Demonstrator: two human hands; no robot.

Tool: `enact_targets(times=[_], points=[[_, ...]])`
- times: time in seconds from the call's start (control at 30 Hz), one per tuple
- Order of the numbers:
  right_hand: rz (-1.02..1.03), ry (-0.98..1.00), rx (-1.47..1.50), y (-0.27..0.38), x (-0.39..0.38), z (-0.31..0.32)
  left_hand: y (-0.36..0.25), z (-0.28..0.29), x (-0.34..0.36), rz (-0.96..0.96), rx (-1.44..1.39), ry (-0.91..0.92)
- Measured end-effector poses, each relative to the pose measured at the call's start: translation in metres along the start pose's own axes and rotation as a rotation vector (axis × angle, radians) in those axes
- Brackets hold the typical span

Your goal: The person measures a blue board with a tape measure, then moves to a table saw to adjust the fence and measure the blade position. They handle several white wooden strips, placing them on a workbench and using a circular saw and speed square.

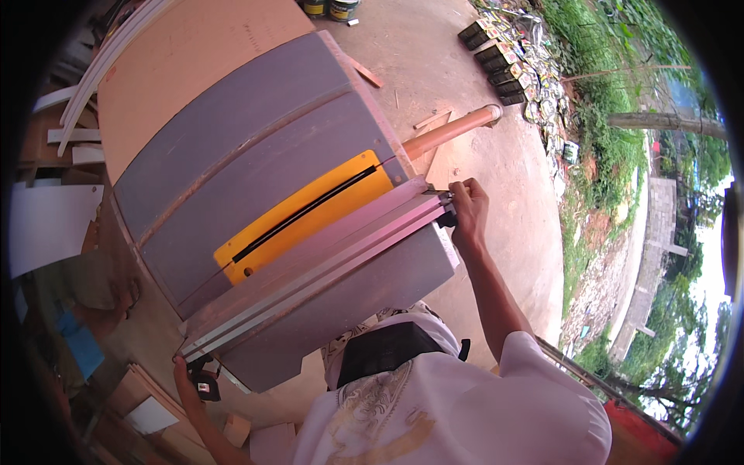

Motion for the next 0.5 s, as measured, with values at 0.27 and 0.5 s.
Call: enact_targets(times=[0.27,0.5], points=[[-0.012,-0.044,-0.071,0.011,-0.010,0.000,0.015,-0.018,-0.005,0.008,-0.096,-0.096],[0.175,0.036,0.103,-0.004,0.004,-0.005,0.017,-0.003,-0.003,0.068,-0.194,-0.294]])
Point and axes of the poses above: each hand's wrist, its own x-axis towards the middle knuckle, its own z-axis out of the back of the hand, y = z × x, the point moved 6 cm from there along x, towards the middle knuckle, and after that the axes turned 8 degrees about -y, right-handed, at the moved point
